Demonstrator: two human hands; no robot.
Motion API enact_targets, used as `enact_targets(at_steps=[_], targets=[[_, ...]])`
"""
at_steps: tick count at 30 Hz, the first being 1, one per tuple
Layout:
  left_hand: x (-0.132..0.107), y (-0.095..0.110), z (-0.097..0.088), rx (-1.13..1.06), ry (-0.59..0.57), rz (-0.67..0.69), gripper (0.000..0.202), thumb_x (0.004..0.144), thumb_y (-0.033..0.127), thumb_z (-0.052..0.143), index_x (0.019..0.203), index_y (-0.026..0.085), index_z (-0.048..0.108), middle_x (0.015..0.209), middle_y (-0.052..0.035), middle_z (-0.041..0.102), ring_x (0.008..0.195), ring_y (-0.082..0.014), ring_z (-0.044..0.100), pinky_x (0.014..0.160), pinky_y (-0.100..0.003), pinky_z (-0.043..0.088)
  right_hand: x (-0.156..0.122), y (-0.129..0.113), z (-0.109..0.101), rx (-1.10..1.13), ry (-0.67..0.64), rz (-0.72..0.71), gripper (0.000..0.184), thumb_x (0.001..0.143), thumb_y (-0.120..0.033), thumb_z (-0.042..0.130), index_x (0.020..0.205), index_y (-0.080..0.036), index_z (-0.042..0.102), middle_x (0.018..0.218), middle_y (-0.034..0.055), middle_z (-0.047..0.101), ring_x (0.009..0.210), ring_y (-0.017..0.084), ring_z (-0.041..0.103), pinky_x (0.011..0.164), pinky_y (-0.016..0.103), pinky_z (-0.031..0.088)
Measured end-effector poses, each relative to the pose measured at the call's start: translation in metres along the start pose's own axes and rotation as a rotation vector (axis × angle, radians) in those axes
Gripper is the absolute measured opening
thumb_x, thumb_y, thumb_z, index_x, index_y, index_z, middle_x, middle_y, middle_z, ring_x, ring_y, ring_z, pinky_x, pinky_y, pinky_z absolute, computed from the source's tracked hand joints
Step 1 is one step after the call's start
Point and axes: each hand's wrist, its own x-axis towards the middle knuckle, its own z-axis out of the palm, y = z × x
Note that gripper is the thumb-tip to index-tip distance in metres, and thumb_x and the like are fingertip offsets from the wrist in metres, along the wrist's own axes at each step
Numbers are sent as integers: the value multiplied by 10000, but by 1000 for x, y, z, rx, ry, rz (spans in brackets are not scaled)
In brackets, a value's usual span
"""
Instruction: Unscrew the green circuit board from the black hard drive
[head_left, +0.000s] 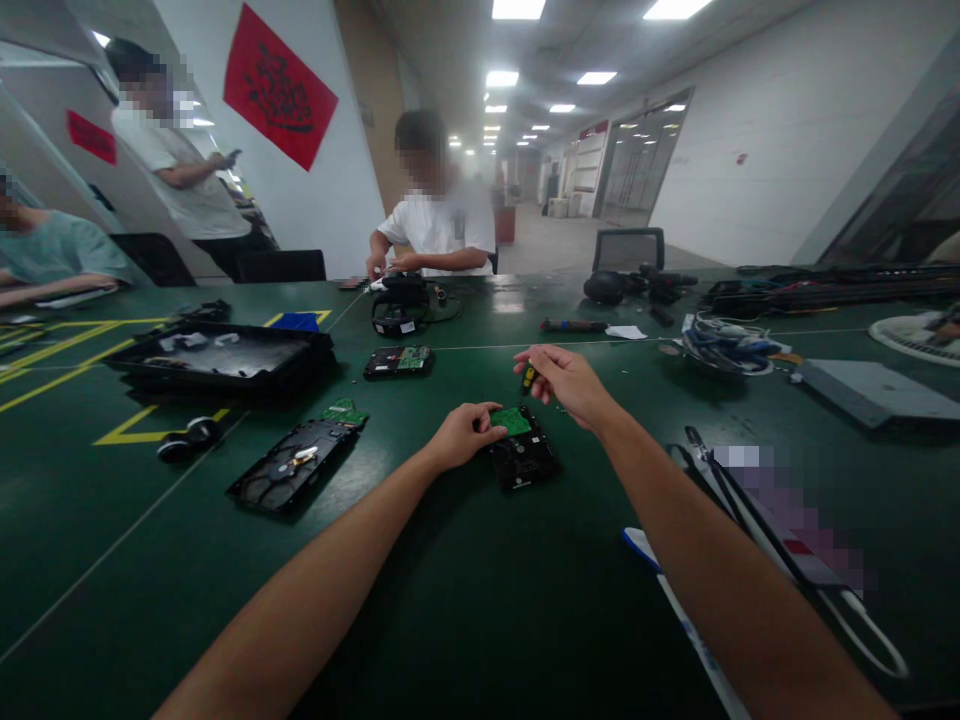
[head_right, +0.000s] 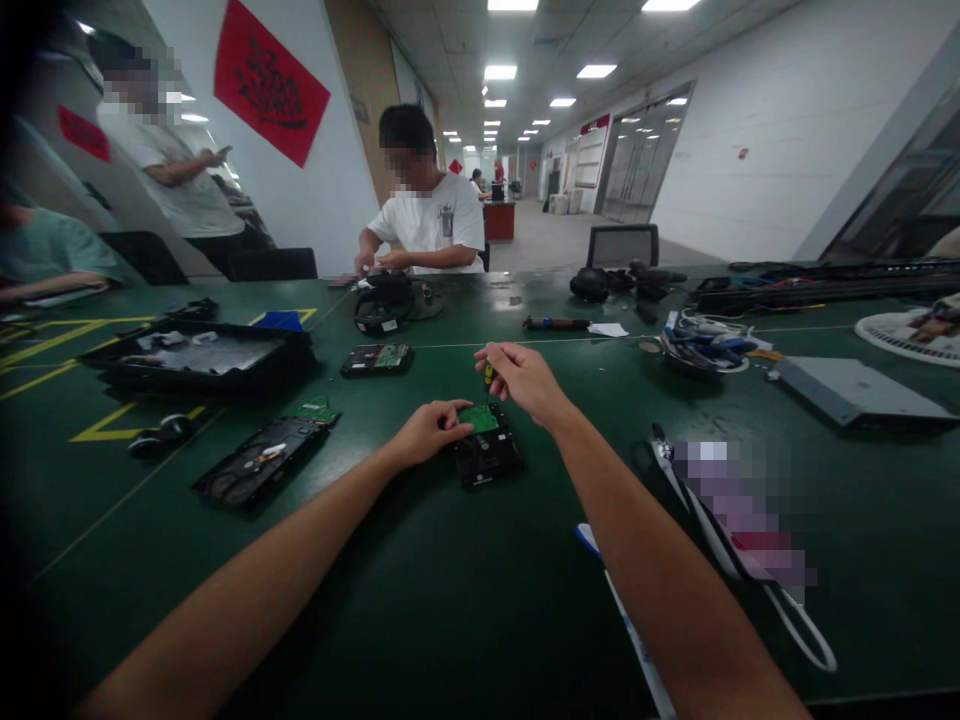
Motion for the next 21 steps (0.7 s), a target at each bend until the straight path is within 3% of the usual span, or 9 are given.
enact_targets(at_steps=[2, 5, 9, 13, 17, 21], targets=[[0, 0, 0, 0, 1, 5, 400, 841, 384, 714, 639, 230, 405, 1136, -117, 755, 1293, -321, 610, 919, -391, 491, 0, 1, 0, 26, -18, -4, 350, 932, -523, 596, 1070, -221, 704, 855, 49, 693, 620, 126, 588, 530, 266, 445], [0, -2, 0, -8, 3, 9, 399, 844, 386, 710, 643, 233, 402, 1101, -117, 758, 1300, -319, 605, 924, -389, 492, 1, 2, -2, -28, 3, -16, 317, 902, -512, 651, 1006, -215, 696, 709, 7, 625, 600, 125, 548, 522, 259, 411], [0, -4, 1, -11, 8, 13, 396, 836, 383, 715, 641, 233, 404, 1067, -104, 760, 1293, -320, 608, 933, -397, 494, 2, 1, -3, -92, 114, 14, 240, 863, -435, 701, 848, -205, 634, 796, 21, 672, 553, 95, 502, 472, 246, 349], [1, -5, 2, -7, 14, 1, 393, 828, 380, 725, 640, 230, 414, 1112, -105, 754, 1287, -323, 611, 955, -410, 487, 1, 0, -2, -30, 49, 47, 212, 936, -413, 589, 945, -214, 660, 969, 57, 727, 477, 72, 500, 408, 249, 292], [1, -5, 2, -6, 18, 1, 397, 829, 382, 730, 642, 230, 415, 1146, -127, 748, 1301, -327, 600, 967, -416, 479, -1, -1, -1, 68, -44, 22, 323, 959, -499, 567, 1046, -220, 703, 1050, 87, 716, 592, 104, 607, 488, 263, 427], [1, -4, 2, -3, 14, 10, 395, 836, 371, 727, 645, 231, 411, 1125, -128, 753, 1290, -324, 611, 937, -402, 483, 0, 0, -2, 20, -10, -13, 312, 913, -506, 643, 1047, -233, 710, 854, 31, 681, 602, 110, 576, 518, 255, 425]])
